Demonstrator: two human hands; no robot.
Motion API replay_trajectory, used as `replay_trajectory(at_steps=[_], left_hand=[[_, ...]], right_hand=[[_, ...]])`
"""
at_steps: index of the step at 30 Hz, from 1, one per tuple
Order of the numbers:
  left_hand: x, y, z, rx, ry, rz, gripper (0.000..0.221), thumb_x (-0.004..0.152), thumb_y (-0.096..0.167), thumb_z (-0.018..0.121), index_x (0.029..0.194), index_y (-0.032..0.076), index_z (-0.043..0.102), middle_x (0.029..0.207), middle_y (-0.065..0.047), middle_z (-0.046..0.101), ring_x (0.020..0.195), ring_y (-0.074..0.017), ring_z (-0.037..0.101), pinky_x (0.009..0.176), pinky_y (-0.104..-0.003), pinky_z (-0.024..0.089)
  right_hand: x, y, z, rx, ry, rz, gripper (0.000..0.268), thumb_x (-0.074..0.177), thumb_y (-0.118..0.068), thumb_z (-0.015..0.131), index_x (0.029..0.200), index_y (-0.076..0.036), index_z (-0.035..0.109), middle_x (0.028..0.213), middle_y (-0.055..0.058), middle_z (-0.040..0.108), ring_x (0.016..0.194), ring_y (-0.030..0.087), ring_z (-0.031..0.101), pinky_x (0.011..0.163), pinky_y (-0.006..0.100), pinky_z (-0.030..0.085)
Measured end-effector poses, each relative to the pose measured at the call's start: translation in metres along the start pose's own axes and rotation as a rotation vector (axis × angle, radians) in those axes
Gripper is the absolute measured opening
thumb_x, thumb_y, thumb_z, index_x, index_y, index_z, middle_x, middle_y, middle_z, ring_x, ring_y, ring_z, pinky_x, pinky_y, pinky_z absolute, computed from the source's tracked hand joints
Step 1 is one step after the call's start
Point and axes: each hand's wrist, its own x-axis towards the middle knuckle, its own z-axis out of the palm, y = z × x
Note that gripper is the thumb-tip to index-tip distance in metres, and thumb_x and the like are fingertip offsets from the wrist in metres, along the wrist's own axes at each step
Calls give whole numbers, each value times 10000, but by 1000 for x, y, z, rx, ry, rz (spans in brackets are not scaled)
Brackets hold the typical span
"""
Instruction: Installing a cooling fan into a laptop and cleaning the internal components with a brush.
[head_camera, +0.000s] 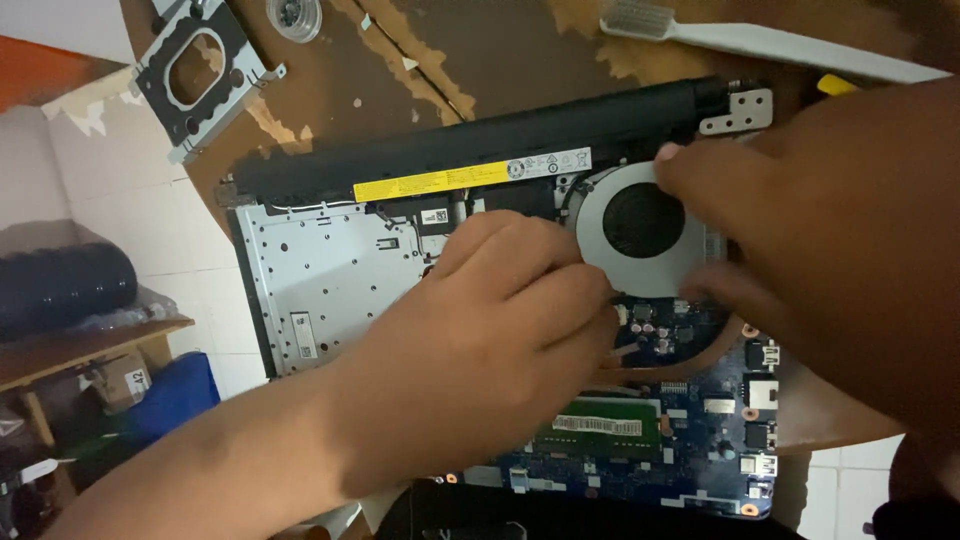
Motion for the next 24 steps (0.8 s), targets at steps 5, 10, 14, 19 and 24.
replay_trajectory(at_steps=[5,10,14,19,24], left_hand=[[-3,-3,2,87,-15,28,92,1053,49,762,1028,11,682,1073,-133,600,1048,-335,547,907,-466,489],[1,-6,3,115,47,105,164,1089,32,651,925,44,660,1001,-108,574,979,-304,544,892,-420,507],[3,-7,0,168,16,135,197,1099,37,635,909,82,665,983,-84,576,965,-275,559,899,-389,502],[6,-12,2,163,24,150,189,1094,54,641,909,82,663,984,-81,593,958,-275,557,901,-397,506],[6,-13,1,141,55,146,204,1085,21,641,889,77,638,969,-88,587,963,-280,554,915,-410,517]], right_hand=[[2,-1,-1,-92,-43,3,845,671,-722,649,1398,-304,546,971,-70,760,778,160,779,654,331,563],[5,-1,-12,-156,-117,-5,787,685,-721,626,1360,-329,521,972,-111,749,816,164,796,658,340,572],[7,-2,-17,-44,-207,-3,548,785,-650,614,1217,-330,507,864,-77,733,708,176,758,626,362,538],[13,-2,-29,-129,-327,-6,442,823,-654,551,1125,-345,461,779,-113,677,675,142,718,610,344,473],[14,-3,-38,-142,-418,23,318,852,-656,511,931,-355,441,667,-140,625,652,132,674,605,339,405]])
